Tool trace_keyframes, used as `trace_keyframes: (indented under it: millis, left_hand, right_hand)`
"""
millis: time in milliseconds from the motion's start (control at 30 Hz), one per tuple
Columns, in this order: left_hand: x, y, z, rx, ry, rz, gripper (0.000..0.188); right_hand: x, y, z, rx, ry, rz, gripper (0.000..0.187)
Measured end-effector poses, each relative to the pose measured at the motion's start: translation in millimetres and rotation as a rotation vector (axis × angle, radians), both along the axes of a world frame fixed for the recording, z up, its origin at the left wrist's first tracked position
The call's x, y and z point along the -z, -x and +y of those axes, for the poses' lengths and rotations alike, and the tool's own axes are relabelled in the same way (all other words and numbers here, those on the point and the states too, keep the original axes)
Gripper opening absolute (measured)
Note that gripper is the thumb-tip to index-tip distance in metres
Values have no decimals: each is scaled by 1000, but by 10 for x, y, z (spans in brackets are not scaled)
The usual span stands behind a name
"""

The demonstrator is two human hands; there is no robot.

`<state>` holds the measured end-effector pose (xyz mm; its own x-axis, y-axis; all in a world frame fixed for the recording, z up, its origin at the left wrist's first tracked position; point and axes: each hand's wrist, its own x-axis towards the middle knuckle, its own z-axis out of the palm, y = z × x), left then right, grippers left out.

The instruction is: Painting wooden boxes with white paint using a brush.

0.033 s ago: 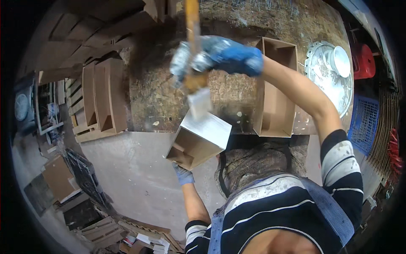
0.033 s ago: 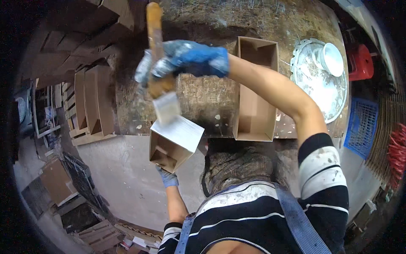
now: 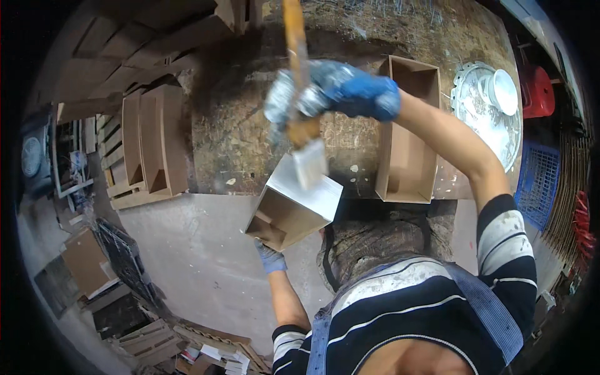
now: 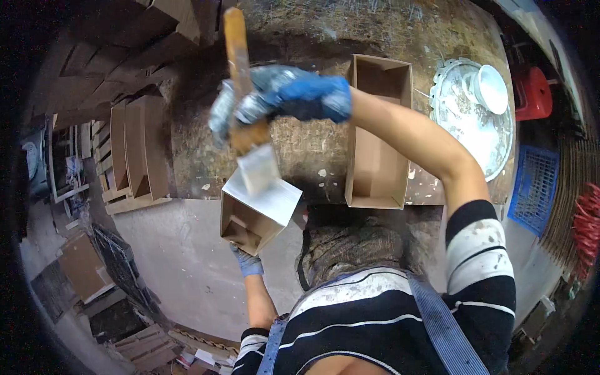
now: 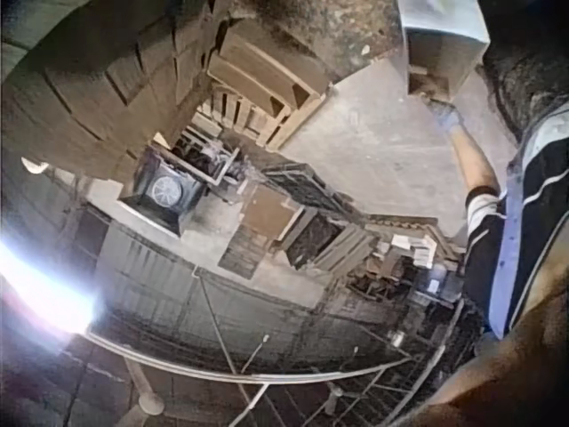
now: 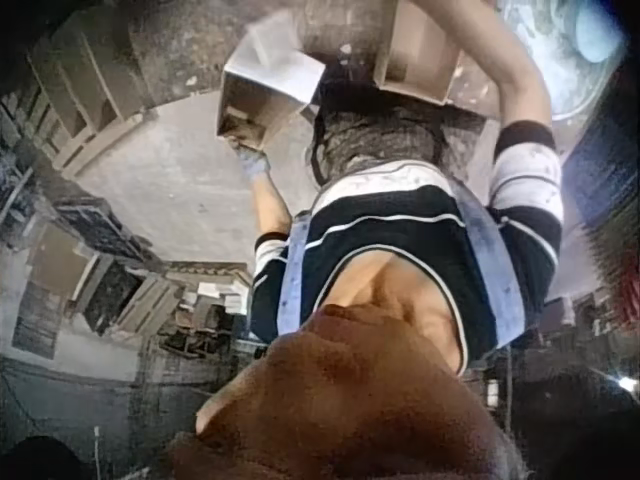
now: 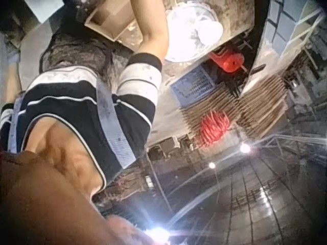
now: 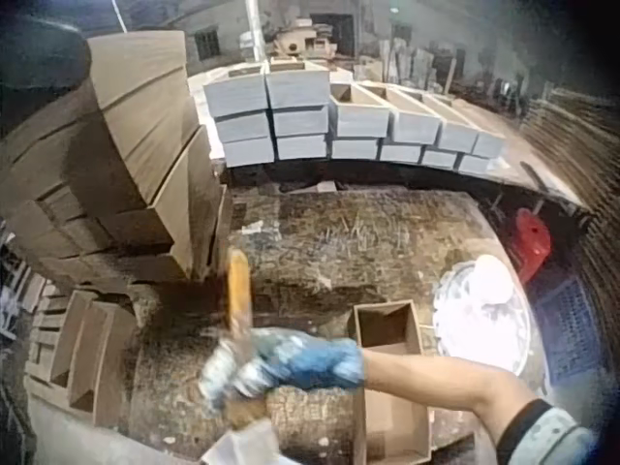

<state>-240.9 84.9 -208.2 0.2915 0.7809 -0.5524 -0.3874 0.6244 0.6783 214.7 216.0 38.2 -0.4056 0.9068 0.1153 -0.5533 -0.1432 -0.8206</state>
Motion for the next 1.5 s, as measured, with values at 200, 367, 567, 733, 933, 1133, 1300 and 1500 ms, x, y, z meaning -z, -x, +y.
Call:
trace_keyframes:
  millis: [200,367,567,733,933,1133,1300,1500]
  left_hand:
    - [48,9,159,-114,5,108,70]
    - [-272,-251,160,-103,18,47,67]
    - [-374,-357,174,-104,-44,-143,69]
    - [-440,-401,179,-98,-20,-107,72]
    - [-573,-475,192,-165,43,20,72]
    - [-386,-295,177,-179,72,-85,74]
    - [-557,-408,212,-104,55,-99,71]
    - [-134,-151,136,-175,150,-203,75]
  right_hand:
    - [-205,219,-329,-57,288,-415,47]
    - [67,491,103,13,81,-112,38]
    - [35,310,452,364,77,-266,30]
    - [-5,197,-94,121,85,-93,31]
    - [133,284,-136,84,230,-183,33]
    - [333,342,491,293,-3,-94,28]
    - [60,556,92,544,-323,21,26]
    - [419,702,-758,381,-120,-353,29]
